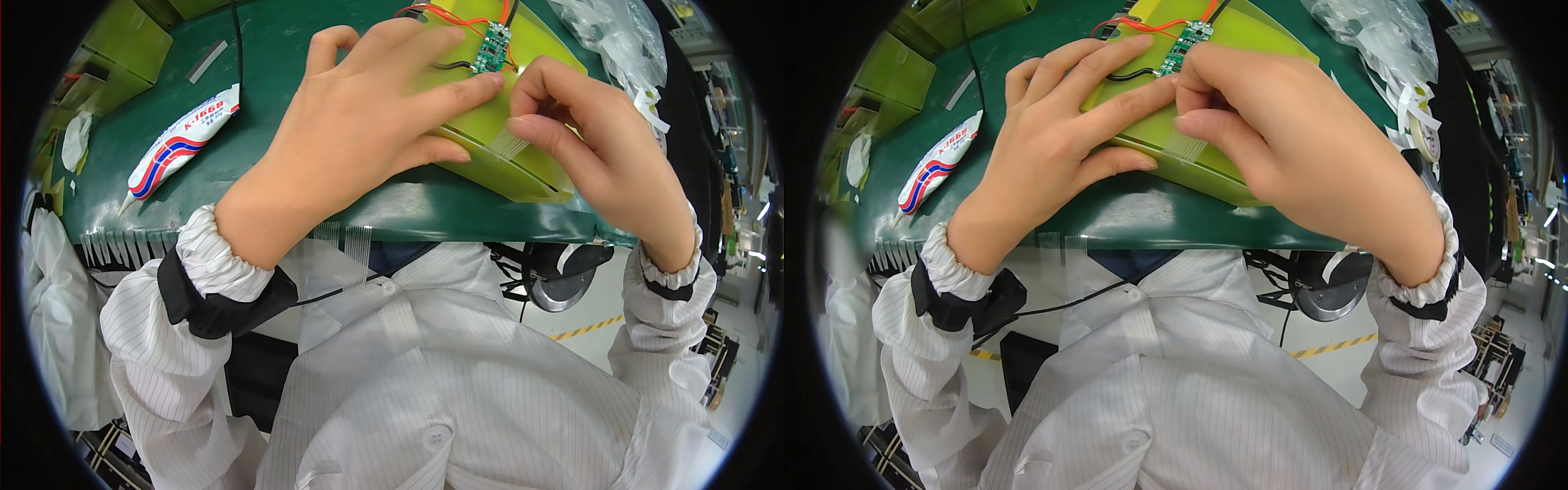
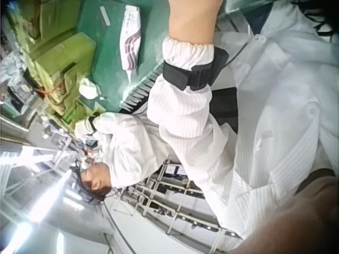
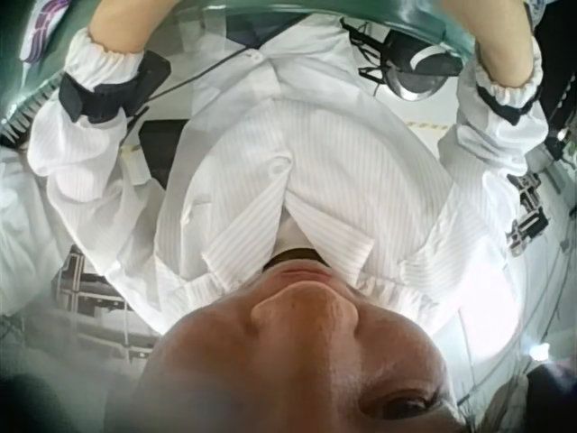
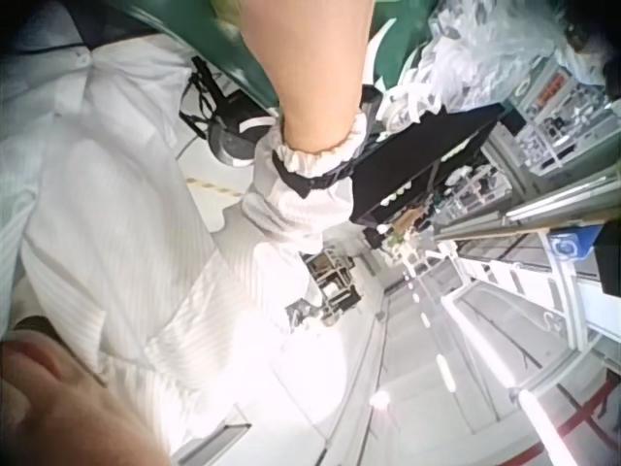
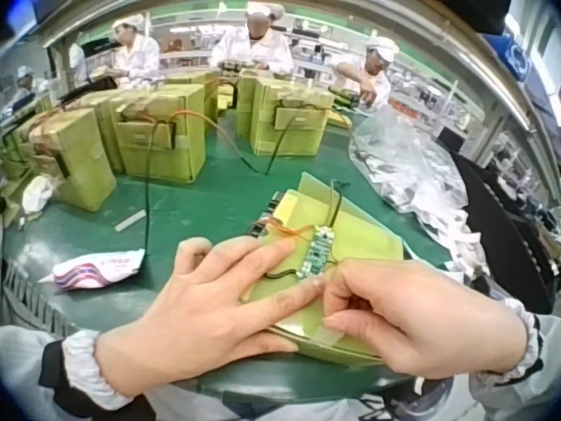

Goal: The person assembles battery packs by applying adhesive tape and managing electronic components at a factory workstation. The adhesive tape is cut with scissors.

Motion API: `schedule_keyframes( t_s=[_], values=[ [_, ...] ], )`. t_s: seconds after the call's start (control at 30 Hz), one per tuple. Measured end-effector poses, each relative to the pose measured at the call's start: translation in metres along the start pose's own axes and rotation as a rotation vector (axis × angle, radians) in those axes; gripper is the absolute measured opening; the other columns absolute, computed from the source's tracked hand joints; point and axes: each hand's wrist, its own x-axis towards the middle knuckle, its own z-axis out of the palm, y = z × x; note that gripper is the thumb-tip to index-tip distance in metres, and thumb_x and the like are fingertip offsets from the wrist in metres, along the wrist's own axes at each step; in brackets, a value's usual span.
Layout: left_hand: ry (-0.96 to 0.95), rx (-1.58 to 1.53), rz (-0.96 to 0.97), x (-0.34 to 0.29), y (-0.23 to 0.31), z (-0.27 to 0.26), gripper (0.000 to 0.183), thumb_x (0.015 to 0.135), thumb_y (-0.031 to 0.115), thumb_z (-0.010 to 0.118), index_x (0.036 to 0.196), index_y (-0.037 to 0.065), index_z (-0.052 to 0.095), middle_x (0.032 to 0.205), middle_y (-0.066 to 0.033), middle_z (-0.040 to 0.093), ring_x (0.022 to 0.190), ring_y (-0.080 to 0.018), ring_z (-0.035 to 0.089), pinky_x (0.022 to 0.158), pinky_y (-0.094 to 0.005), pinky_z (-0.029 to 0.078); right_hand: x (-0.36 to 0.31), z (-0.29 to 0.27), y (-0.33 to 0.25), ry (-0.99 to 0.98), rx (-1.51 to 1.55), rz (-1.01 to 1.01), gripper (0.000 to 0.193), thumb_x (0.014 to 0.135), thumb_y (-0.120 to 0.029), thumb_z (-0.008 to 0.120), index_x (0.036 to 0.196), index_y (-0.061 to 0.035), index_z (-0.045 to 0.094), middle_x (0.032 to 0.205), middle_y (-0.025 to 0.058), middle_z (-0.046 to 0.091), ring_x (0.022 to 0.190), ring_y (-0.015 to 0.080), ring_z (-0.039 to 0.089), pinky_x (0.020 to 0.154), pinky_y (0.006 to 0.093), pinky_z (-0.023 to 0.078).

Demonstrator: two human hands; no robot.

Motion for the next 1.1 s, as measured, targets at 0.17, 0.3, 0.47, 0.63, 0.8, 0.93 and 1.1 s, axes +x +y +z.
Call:
schedule_keyframes(
  t_s=[0.17, 0.3, 0.47, 0.63, 0.8, 0.93, 1.1],
  values=[
    [0.007, -0.024, 0.010, 0.001, 0.000, 0.001, 0.047, 0.068, 0.042, 0.061, 0.111, 0.023, 0.060, 0.124, 0.0006, 0.049, 0.109, -0.0203, 0.045, 0.087, -0.0353, 0.030, -0.003, 0.003, -0.006, 0.028, -0.083, 0.003, 0.005, 0.083, 0.001, 0.051, 0.084, 0.0013, 0.046, 0.073, 0.0074, 0.047, 0.065, 0.0171, 0.044, 0.061, 0.0247, 0.039],
    [0.030, 0.064, 0.040, 0.004, 0.001, -0.002, 0.047, 0.069, 0.042, 0.060, 0.112, 0.025, 0.059, 0.122, 0.0008, 0.050, 0.107, -0.0201, 0.046, 0.086, -0.0351, 0.031, -0.010, 0.015, -0.007, 0.171, -0.238, -0.223, 0.012, 0.077, 0.006, 0.055, 0.084, 0.0012, 0.047, 0.076, 0.0086, 0.049, 0.069, 0.0211, 0.049, 0.064, 0.0263, 0.041],
    [0.081, 0.058, 0.036, 0.002, 0.002, 0.002, 0.049, 0.067, 0.042, 0.061, 0.113, 0.028, 0.059, 0.119, 0.0019, 0.052, 0.106, -0.0192, 0.047, 0.085, -0.0348, 0.032, -0.019, 0.032, -0.003, 0.304, -0.503, -0.453, 0.027, 0.062, 0.010, 0.061, 0.085, -0.0001, 0.050, 0.081, 0.0115, 0.052, 0.079, 0.0305, 0.052, 0.069, 0.0350, 0.044],
    [0.095, 0.055, 0.032, 0.000, 0.002, 0.001, 0.054, 0.062, 0.040, 0.065, 0.114, 0.029, 0.058, 0.118, 0.0036, 0.052, 0.105, -0.0165, 0.047, 0.082, -0.0345, 0.032, -0.024, 0.034, -0.004, 0.157, -0.654, -0.646, 0.021, 0.060, -0.005, 0.058, 0.078, 0.0014, 0.049, 0.077, 0.0125, 0.048, 0.079, 0.0297, 0.052, 0.067, 0.0353, 0.046],
    [0.114, 0.031, 0.023, -0.001, 0.003, 0.006, 0.057, 0.060, 0.039, 0.067, 0.116, 0.029, 0.056, 0.121, 0.0041, 0.050, 0.107, -0.0155, 0.046, 0.082, -0.0355, 0.032, -0.021, 0.026, -0.002, 0.027, -0.790, -0.832, 0.021, 0.059, -0.011, 0.058, 0.074, -0.0011, 0.047, 0.073, 0.0093, 0.047, 0.075, 0.0271, 0.053, 0.064, 0.0316, 0.047],
    [0.076, 0.051, 0.027, -0.002, 0.001, 0.005, 0.061, 0.060, 0.036, 0.068, 0.119, 0.030, 0.053, 0.125, 0.0039, 0.047, 0.109, -0.0158, 0.045, 0.082, -0.0384, 0.033, -0.048, 0.032, -0.035, -0.398, -0.377, -1.011, 0.013, 0.069, -0.016, 0.052, 0.076, -0.0059, 0.048, 0.077, 0.0055, 0.049, 0.073, 0.0228, 0.052, 0.069, 0.0304, 0.045],
    [0.094, 0.052, 0.010, -0.005, 0.000, 0.005, 0.058, 0.064, 0.035, 0.068, 0.119, 0.031, 0.052, 0.126, 0.0043, 0.046, 0.110, -0.0165, 0.044, 0.083, -0.0398, 0.034, -0.029, 0.003, -0.018, 0.025, 0.212, -0.003, 0.013, 0.086, -0.010, 0.052, 0.093, -0.0008, 0.048, 0.088, 0.0028, 0.048, 0.078, 0.0121, 0.048, 0.073, 0.0224, 0.040]
  ],
)
